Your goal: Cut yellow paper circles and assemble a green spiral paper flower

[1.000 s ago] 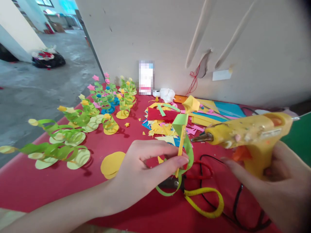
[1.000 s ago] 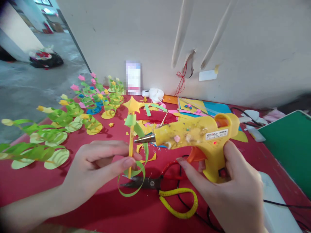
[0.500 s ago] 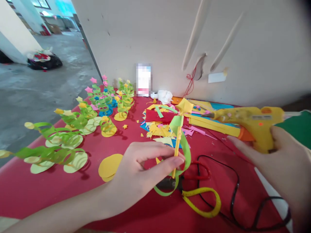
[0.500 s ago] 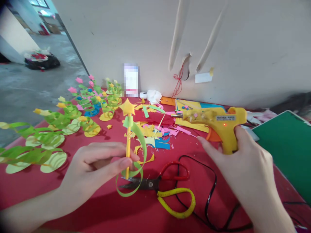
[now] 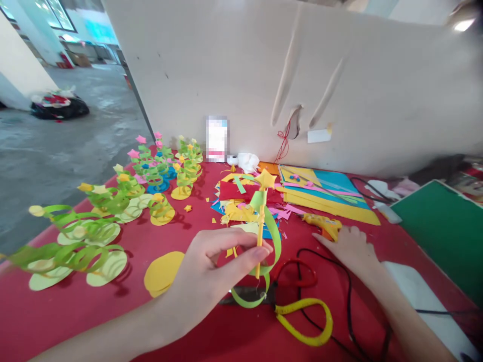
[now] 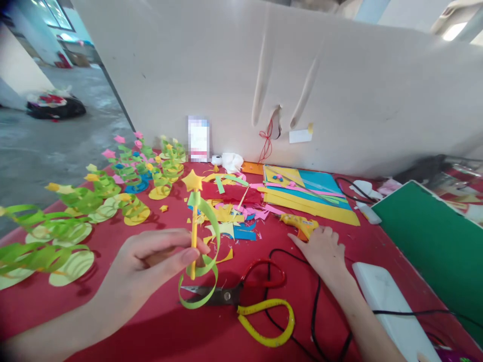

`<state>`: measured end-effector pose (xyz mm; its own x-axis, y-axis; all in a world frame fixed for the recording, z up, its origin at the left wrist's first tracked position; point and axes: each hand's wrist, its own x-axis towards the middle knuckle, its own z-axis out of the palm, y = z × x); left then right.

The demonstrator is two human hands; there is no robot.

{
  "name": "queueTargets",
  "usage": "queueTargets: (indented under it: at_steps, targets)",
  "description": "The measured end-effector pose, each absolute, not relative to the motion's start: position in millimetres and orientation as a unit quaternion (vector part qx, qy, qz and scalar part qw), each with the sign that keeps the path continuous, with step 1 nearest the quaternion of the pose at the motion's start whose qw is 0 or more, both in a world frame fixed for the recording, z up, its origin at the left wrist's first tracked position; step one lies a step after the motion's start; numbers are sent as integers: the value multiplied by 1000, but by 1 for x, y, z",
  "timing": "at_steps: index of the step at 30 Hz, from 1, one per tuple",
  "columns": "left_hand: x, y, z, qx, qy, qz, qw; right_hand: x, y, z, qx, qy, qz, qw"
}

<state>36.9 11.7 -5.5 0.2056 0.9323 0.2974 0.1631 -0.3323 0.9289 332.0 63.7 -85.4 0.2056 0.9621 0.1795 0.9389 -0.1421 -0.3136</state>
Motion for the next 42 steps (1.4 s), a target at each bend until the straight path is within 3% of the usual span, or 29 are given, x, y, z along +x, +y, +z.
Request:
queueTargets:
  at_steps: [3, 7, 11, 18, 24, 32, 42]
  targets:
    - [37, 12, -6, 651, 421, 486, 404, 303, 54, -62, -716, -639, 106, 261]
    - [38, 12, -6, 648, 425, 470, 421, 254, 39, -31, -560, -675, 355, 323]
    - [38, 12, -6, 656, 428, 469, 408, 219, 28, -19, -447, -594, 556, 372]
    - [36, 11, -6, 669, 399, 464, 422, 199, 29, -16, -323, -452, 726, 405]
    - [39, 12, -5, 621, 368, 459, 518, 198, 29, -17, -286, -414, 765, 404]
    - [40, 12, -10, 668, 400, 443, 444, 195, 27, -12, -308, -408, 760, 401]
    - [37, 18, -15, 685, 400, 426, 434, 194, 26, -7, -332, -424, 722, 434]
